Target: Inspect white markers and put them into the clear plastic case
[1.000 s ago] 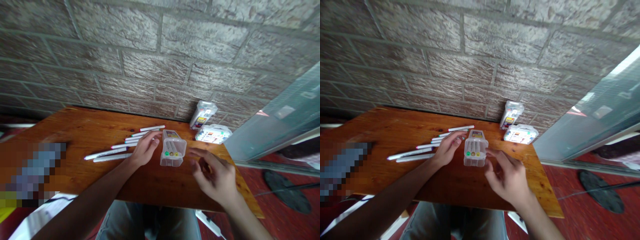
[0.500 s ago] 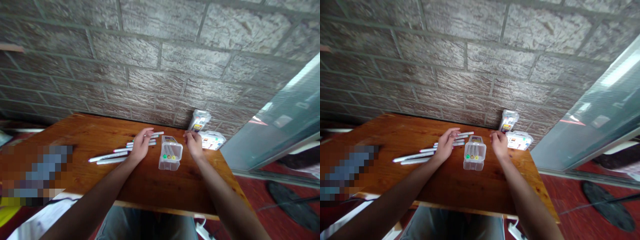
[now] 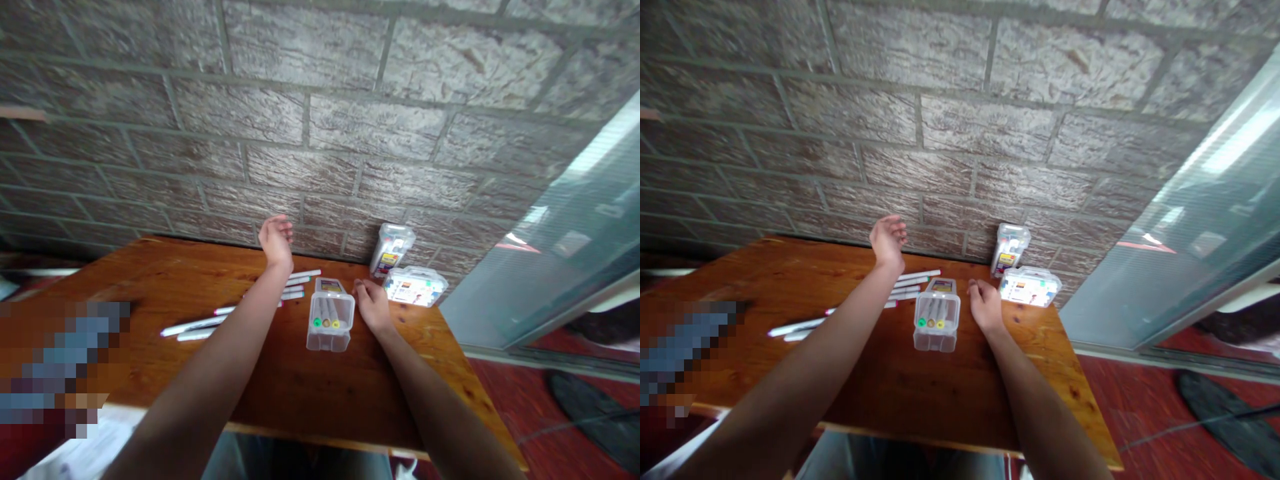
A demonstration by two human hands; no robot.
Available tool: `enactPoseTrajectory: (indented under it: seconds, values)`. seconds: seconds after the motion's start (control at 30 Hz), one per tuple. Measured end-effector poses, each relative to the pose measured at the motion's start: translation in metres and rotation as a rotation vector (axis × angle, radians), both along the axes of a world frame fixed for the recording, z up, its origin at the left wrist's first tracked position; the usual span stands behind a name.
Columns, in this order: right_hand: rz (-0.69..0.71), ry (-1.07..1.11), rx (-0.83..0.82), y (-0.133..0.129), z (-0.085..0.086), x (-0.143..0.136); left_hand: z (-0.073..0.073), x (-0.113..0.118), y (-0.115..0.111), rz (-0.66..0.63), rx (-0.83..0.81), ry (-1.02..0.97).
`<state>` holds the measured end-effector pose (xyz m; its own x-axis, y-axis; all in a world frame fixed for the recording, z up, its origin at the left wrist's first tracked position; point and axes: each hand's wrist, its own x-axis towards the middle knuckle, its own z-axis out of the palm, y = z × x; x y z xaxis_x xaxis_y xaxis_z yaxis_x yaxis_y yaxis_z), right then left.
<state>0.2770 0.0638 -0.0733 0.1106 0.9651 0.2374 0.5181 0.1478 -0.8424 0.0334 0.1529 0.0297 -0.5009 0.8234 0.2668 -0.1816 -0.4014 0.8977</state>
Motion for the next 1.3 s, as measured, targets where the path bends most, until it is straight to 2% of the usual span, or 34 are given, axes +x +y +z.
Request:
enactPoseTrajectory:
  seconds: [0.13, 0.37, 0.53, 0.7, 0.87, 1.3]
  values:
    - [0.029, -0.019, -0.006, 0.006, -0.003, 0.007, 0.005, -0.033, -0.009, -0.233, -0.025, 0.313]
    - [0.065, -0.055, 0.023, 0.013, 0.002, 0.01, 0.009, -0.099, -0.043, -0.66, -0.199, 0.947]
    - [0.059, -0.104, 0.044, 0.01, 0.009, 0.011, 0.009, -0.128, -0.066, -0.897, -0.313, 1.2]
    - [0.038, -0.117, 0.06, 0.006, 0.012, 0.012, 0.0, -0.138, -0.075, -0.914, -0.319, 1.277]
    - [0.028, -0.085, 0.026, 0.005, 0.011, 0.012, -0.01, -0.127, -0.076, -0.913, -0.286, 1.303]
    - [0.079, 0.023, 0.038, 0.008, 0.006, 0.012, -0.018, -0.11, -0.09, -0.819, -0.172, 1.337]
